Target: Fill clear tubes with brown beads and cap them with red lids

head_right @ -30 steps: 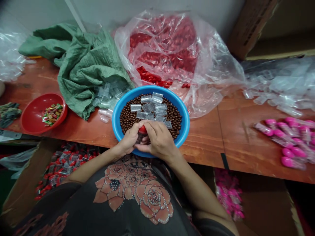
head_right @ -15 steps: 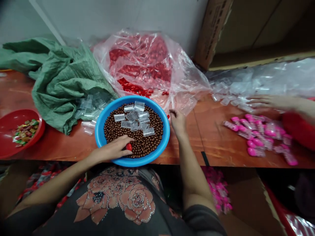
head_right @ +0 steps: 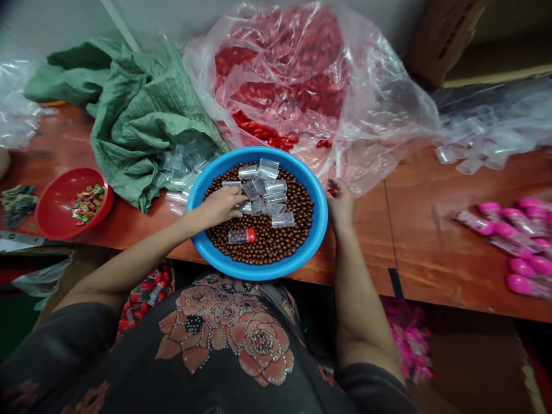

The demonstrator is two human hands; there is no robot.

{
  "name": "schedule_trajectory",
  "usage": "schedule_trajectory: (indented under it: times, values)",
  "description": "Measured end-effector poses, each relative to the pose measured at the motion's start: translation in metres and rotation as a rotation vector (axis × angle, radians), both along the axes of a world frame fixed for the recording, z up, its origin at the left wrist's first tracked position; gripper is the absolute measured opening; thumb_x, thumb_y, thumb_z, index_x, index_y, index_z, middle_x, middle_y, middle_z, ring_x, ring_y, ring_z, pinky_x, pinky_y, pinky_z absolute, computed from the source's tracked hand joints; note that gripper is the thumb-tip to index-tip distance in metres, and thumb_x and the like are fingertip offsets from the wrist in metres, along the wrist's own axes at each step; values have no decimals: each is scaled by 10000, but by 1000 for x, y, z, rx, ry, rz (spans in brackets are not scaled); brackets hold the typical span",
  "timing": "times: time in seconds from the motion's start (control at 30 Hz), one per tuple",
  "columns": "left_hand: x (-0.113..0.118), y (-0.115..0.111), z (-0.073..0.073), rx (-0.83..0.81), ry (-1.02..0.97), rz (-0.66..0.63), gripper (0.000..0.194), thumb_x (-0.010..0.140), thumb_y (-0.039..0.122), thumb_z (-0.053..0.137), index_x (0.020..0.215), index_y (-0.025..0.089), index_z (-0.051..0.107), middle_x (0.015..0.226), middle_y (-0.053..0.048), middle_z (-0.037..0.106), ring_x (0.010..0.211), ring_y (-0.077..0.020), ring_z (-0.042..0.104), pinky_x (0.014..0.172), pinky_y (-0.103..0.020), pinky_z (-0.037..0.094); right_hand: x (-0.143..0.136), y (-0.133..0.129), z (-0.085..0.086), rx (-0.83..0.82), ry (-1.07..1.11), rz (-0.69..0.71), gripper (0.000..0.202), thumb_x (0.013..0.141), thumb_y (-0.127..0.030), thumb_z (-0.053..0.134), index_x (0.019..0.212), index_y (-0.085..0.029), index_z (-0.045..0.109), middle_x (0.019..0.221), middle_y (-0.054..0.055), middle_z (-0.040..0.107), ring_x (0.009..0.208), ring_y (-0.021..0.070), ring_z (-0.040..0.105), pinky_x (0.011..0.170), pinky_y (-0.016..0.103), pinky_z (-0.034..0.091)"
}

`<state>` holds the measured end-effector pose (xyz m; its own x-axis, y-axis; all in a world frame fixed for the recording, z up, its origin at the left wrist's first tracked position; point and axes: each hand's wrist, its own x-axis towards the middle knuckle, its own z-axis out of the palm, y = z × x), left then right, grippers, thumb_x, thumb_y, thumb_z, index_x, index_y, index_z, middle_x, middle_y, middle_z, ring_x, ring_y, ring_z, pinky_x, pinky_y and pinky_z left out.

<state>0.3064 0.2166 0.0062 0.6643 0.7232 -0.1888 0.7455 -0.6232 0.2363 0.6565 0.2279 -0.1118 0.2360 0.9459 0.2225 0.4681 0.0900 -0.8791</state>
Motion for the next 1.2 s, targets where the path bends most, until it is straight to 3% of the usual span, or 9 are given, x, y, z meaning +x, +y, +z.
schedule_trajectory:
  times: [0.13,0.3,0.5,0.63,0.73,0.83,0.97,1.07,1.2]
  values:
    - [-7,-2,6,-116,-2,24,319,808,219,660,1119,159,700,1042,-105,630,989,-269,607,848,-361,448,4,-18,2,-20,283,-209,288,812,-409,624,1000,-207,545,816,37,634,631,114,602,604,274,496]
    - [1,-2,12,-209,4,-53,338,764,215,687,1100,184,704,1019,-90,680,970,-261,624,832,-350,435,0,-51,16,-25,505,-306,328,757,-441,690,975,-263,520,802,19,621,613,133,620,576,292,537]
    - [30,-6,0,-312,-69,-39,322,708,232,733,1022,164,751,948,-105,666,901,-267,617,795,-370,439,-9,-89,38,12,620,-378,329,724,-452,740,935,-259,575,871,48,662,843,202,707,761,346,590]
    - [49,-6,-7,-351,-137,24,294,681,228,775,954,123,751,946,-97,630,912,-261,608,802,-347,447,-21,-106,64,70,843,-450,314,692,-293,802,944,-240,624,836,3,667,791,143,701,735,268,578]
    - [60,-6,-5,-387,-161,97,255,667,231,808,888,125,735,927,-71,627,883,-238,607,772,-318,448,-33,-114,80,159,954,-456,226,742,-241,761,920,-202,627,774,-15,678,647,92,655,591,192,534]
    - [66,-6,-5,-459,-210,185,212,652,190,814,824,146,699,836,-22,631,836,-209,607,753,-306,454,-40,-116,85,162,1070,-468,142,764,-169,703,854,-180,594,771,0,707,650,94,669,584,184,547]
    - [66,-7,-12,-785,-402,385,209,639,62,766,749,151,613,652,41,596,652,-144,603,656,-281,482,-39,-116,82,90,1163,-458,125,770,-53,597,817,-165,624,795,11,718,715,85,694,674,179,590]
    - [59,-8,-15,-1045,-563,502,245,641,10,739,775,147,587,603,47,605,590,-127,618,635,-294,519,-35,-117,78,18,1240,-391,161,817,-92,577,880,-161,708,950,54,743,825,87,710,712,139,588]
    - [43,-13,-7,-1221,-778,556,306,628,24,773,833,144,580,623,37,627,585,-126,647,642,-315,549,-33,-121,75,-61,1192,-161,197,811,-262,718,1000,-235,767,1159,76,729,876,95,703,686,115,582]
